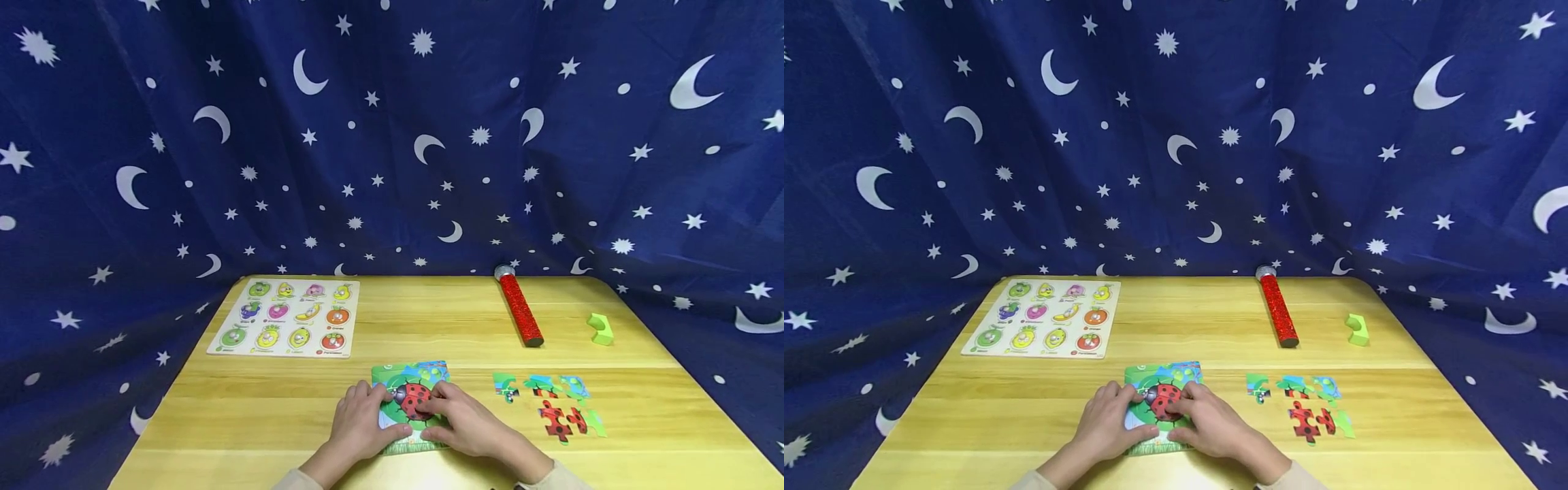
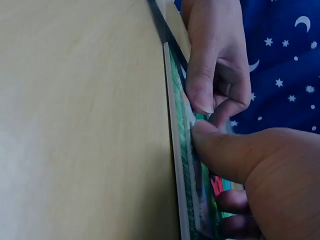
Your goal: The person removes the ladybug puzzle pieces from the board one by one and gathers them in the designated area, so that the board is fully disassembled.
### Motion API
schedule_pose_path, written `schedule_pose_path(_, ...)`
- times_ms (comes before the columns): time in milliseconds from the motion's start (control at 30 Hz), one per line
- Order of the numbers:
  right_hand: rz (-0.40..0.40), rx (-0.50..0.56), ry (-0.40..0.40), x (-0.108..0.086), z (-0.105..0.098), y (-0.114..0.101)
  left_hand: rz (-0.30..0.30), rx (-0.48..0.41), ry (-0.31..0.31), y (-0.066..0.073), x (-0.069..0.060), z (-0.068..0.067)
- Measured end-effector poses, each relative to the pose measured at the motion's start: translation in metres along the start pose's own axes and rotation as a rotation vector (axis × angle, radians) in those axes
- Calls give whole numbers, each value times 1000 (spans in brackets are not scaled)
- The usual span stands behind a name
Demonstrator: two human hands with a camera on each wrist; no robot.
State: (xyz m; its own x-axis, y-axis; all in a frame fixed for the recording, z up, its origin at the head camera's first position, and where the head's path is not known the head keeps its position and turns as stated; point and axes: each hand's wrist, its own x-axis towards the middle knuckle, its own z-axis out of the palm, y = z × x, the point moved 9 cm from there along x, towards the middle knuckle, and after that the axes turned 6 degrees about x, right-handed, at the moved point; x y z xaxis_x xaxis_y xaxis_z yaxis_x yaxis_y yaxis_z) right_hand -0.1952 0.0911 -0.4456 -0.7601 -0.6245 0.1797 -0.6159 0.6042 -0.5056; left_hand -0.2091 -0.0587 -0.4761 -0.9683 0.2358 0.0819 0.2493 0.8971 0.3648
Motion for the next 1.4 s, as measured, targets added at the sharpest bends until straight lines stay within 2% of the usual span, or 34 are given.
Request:
schedule_pose_path(233, 3, -11, 47, 0, -3, 1, -2, 13, 19, -2, 2, -3)
schedule_pose_path(567, -29, -71, 69, -3, 1, -4, -6, 35, 31, -2, 0, 0)
schedule_pose_path(833, -16, -59, 61, -3, -2, -4, 72, -11, -7, -3, 0, -2)
schedule_pose_path(1100, 2, -13, 40, 17, 5, -11, 129, -53, -25, -4, -2, -3)
schedule_pose_path(1267, 60, -2, 9, 31, 16, -12, 122, -98, -48, -7, -3, -3)
schedule_pose_path(1400, 67, -3, 13, 38, 20, -14, 94, -93, -53, -10, -3, -5)
